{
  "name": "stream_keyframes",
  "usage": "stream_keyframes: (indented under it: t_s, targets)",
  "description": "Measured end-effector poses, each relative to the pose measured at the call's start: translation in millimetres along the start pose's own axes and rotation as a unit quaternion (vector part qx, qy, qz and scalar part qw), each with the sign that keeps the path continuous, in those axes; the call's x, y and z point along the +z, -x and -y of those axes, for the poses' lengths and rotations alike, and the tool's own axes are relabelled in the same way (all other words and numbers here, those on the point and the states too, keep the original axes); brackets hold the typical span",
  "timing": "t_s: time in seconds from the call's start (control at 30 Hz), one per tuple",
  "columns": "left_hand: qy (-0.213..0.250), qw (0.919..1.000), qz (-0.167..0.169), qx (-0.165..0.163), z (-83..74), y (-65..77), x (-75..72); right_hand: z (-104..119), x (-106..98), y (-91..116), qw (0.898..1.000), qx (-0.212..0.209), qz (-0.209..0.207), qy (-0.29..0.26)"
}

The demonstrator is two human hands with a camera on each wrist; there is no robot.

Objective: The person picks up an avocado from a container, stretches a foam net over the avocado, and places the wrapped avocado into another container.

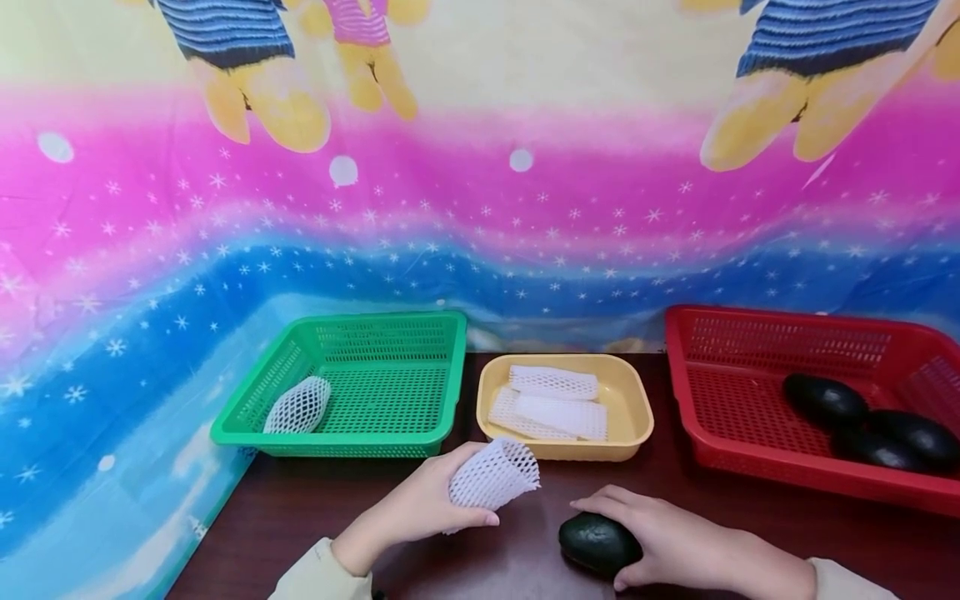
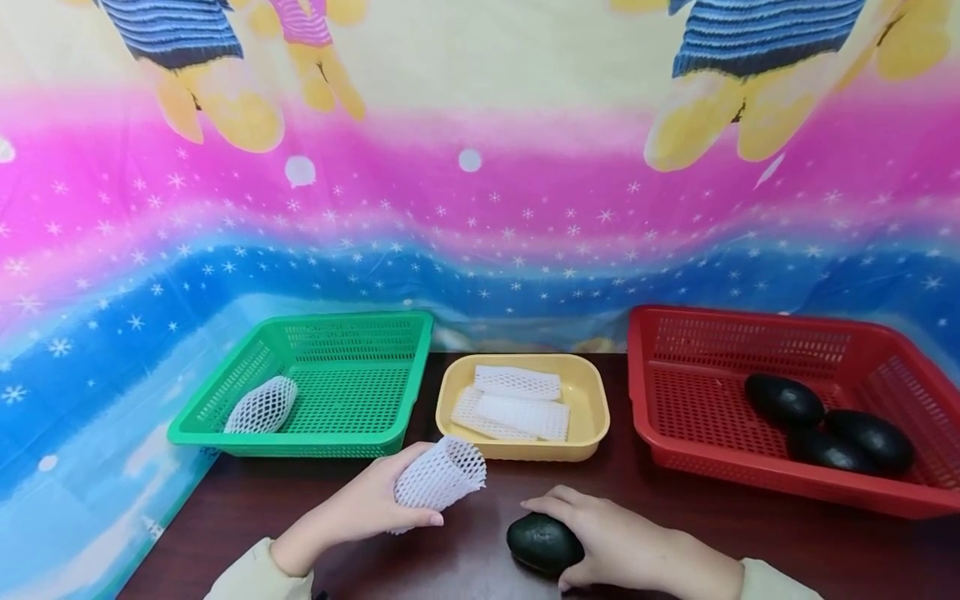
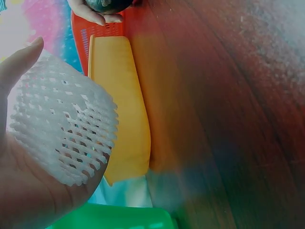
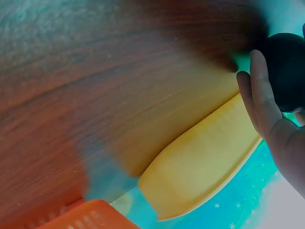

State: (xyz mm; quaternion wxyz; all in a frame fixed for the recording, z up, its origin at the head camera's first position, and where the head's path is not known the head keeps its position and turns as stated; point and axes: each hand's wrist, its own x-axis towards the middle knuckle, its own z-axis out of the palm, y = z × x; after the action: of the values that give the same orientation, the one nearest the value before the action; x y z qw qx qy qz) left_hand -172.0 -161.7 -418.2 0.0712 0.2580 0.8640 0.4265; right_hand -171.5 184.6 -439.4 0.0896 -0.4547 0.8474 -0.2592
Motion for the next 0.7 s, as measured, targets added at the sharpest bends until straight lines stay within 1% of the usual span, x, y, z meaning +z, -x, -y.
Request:
stream_keyframes:
  t_s: [0.17, 0.3, 0.4, 0.53, 0.63, 0.7]
  targets:
    - [-0.008, 1.0000, 0.005, -0.002, 0.4, -2.3, 0.2, 0.6, 1.5, 0.6, 1.000, -0.013, -0.018, 0.006]
    - [-0.004, 0.9999, 0.010, -0.009, -0.2, -1.9, -1.0, 1.2, 1.6, 1.8, 1.000, -0.010, -0.020, 0.001]
    - [-0.004, 0.9999, 0.009, -0.006, -0.8, -1.5, -2.0, 2.1, -1.2, 2.2, 1.000, 0.001, -0.016, -0.006]
    - [-0.005, 1.0000, 0.004, 0.000, -1.1, -3.5, -4.1, 5.3, -11.1, 0.7, 0.998, 0.044, 0.003, -0.035]
    - [-0.007, 1.0000, 0.002, 0.000, -1.4, -5.1, -5.9, 7.7, -19.4, -0.5, 0.997, 0.067, 0.007, -0.047]
    - [-0.011, 0.9999, 0.001, 0.001, -1.9, -5.4, -6.8, 9.0, -24.0, 0.2, 0.997, 0.066, -0.002, -0.038]
